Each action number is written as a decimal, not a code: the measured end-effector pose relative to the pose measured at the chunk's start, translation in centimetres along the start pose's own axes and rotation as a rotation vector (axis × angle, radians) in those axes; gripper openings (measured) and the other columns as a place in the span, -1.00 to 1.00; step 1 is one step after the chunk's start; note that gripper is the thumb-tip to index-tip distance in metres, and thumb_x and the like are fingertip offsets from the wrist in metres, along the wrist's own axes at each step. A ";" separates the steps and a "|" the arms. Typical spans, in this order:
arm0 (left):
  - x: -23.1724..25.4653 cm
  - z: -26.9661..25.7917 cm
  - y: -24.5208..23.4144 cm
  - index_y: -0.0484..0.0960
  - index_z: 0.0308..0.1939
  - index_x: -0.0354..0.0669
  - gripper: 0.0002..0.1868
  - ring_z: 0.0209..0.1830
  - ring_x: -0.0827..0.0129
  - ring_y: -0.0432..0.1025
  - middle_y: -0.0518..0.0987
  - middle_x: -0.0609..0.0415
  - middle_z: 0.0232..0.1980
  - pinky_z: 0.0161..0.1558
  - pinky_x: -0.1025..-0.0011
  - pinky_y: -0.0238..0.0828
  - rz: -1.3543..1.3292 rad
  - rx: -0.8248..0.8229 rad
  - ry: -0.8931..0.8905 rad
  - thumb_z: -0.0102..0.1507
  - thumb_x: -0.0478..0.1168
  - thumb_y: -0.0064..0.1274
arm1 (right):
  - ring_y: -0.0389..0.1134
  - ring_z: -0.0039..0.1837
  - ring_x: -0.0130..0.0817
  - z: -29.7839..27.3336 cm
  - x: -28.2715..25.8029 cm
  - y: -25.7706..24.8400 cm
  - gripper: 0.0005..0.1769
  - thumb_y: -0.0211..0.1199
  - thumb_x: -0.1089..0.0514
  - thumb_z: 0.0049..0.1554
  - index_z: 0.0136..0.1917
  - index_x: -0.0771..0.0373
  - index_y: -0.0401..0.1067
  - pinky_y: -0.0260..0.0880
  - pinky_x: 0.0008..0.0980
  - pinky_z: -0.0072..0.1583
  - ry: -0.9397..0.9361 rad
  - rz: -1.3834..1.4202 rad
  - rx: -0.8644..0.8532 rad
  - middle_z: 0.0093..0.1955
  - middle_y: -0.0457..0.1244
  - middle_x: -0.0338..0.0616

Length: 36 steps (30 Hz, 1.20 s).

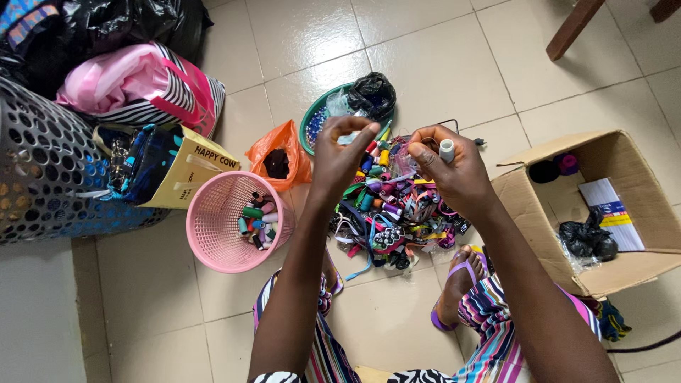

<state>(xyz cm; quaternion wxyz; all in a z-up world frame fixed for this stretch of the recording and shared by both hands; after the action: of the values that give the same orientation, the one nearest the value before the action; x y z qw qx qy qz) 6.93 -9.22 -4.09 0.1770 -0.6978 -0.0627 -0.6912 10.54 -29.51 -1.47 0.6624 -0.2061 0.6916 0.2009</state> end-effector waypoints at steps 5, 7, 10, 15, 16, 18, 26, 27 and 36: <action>1.8 -1.0 1.3 0.77 -0.16 -0.20 -0.72 0.09 0.34 0.48 0.62 0.03 -0.01 0.19 0.30 0.39 -0.014 -0.215 0.130 0.23 -0.06 0.27 | 0.10 -0.25 -0.70 0.1 0.2 -0.2 -0.78 0.20 0.07 0.32 0.09 0.28 0.42 0.11 -0.59 -0.24 -0.001 0.078 -0.030 -0.28 0.17 -0.43; 1.8 -1.3 1.9 0.73 -0.24 -0.25 -0.74 0.05 0.38 0.48 0.61 0.04 -0.04 0.13 0.36 0.45 -0.161 -0.271 0.133 0.24 -0.09 0.29 | 0.10 -0.27 -0.70 0.0 0.0 -0.4 -0.78 0.20 0.06 0.32 0.07 0.27 0.42 0.09 -0.57 -0.26 -0.003 0.048 -0.030 -0.30 0.16 -0.42; 0.7 -1.1 1.9 0.69 -0.22 -0.30 -0.77 -0.03 0.43 0.47 0.53 0.08 -0.04 0.04 0.37 0.47 -0.422 -0.314 0.019 0.28 -0.16 0.25 | 0.09 -0.32 -0.66 0.0 -0.3 -0.3 -0.79 0.21 0.06 0.31 0.03 0.27 0.43 0.07 -0.52 -0.30 -0.039 -0.212 -0.008 -0.36 0.16 -0.37; -0.3 -1.4 2.2 0.62 -0.08 -0.27 -0.72 -0.16 0.47 0.42 0.55 0.08 -0.18 -0.01 0.43 0.38 -0.454 -0.536 -0.083 0.44 -0.08 0.09 | 0.14 -0.37 -0.61 0.0 -0.9 -0.4 -0.79 0.24 0.09 0.28 -0.01 0.30 0.43 0.12 -0.47 -0.30 -0.168 -0.545 0.080 -0.43 0.19 -0.31; 0.1 -1.4 2.0 0.61 -0.03 -0.24 -0.71 -0.13 0.51 0.41 0.53 0.14 -0.16 0.03 0.47 0.39 -0.468 -0.589 -0.068 0.46 -0.05 0.03 | 0.18 -0.33 -0.63 0.2 -1.1 -0.5 -0.80 0.24 0.10 0.30 -0.01 0.31 0.42 0.16 -0.49 -0.28 -0.231 -0.561 0.096 -0.38 0.22 -0.31; 1.0 -1.5 1.6 0.60 -0.04 -0.21 -0.71 -0.06 0.50 0.43 0.54 0.16 -0.10 0.10 0.44 0.41 -0.533 -0.628 -0.005 0.46 -0.04 0.02 | 0.22 -0.29 -0.64 0.5 -1.4 -0.8 -0.80 0.24 0.12 0.31 -0.01 0.31 0.41 0.21 -0.51 -0.25 -0.294 -0.575 0.112 -0.32 0.24 -0.32; 0.6 -0.4 0.6 0.48 -0.12 -0.13 -0.78 -0.15 0.42 0.49 0.53 0.12 -0.30 0.01 0.27 0.47 -0.890 -0.477 -0.137 0.48 -0.08 0.06 | 0.10 -0.19 -0.73 0.2 -0.4 -1.7 -0.81 0.19 0.11 0.36 0.04 0.29 0.42 0.14 -0.62 -0.19 -0.106 -0.204 0.051 -0.21 0.17 -0.47; 0.8 -0.5 0.7 0.49 -0.06 -0.17 -0.78 -0.27 0.47 0.44 0.51 0.14 -0.34 0.01 0.29 0.51 -0.880 -0.465 -0.132 0.47 -0.10 0.10 | 0.10 -0.19 -0.73 0.3 -0.5 -1.8 -0.81 0.19 0.11 0.36 0.04 0.29 0.42 0.14 -0.62 -0.18 -0.108 -0.204 0.052 -0.21 0.17 -0.47; 2.3 -1.4 1.9 0.69 -0.17 -0.15 -0.77 -0.43 0.64 0.42 0.55 0.25 -0.40 -0.38 0.56 0.38 -0.263 -0.345 -0.194 0.22 -0.09 0.27 | 0.09 -0.24 -0.77 0.1 -0.5 -1.5 -0.81 0.20 0.11 0.32 0.05 0.29 0.41 0.10 -0.65 -0.23 -0.033 -0.050 0.012 -0.26 0.16 -0.47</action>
<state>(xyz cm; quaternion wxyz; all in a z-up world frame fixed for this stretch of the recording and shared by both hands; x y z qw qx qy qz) 6.33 -11.87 -2.13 -0.0432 -0.7668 -0.0508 -0.6384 11.46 -30.67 -0.94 0.6798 -0.2157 0.6765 0.1836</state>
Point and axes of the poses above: each hand's wrist, its own z-axis towards the middle knuckle, its own y-axis out of the palm, x = y × z, the point moved 3 cm from there along z, towards the middle knuckle
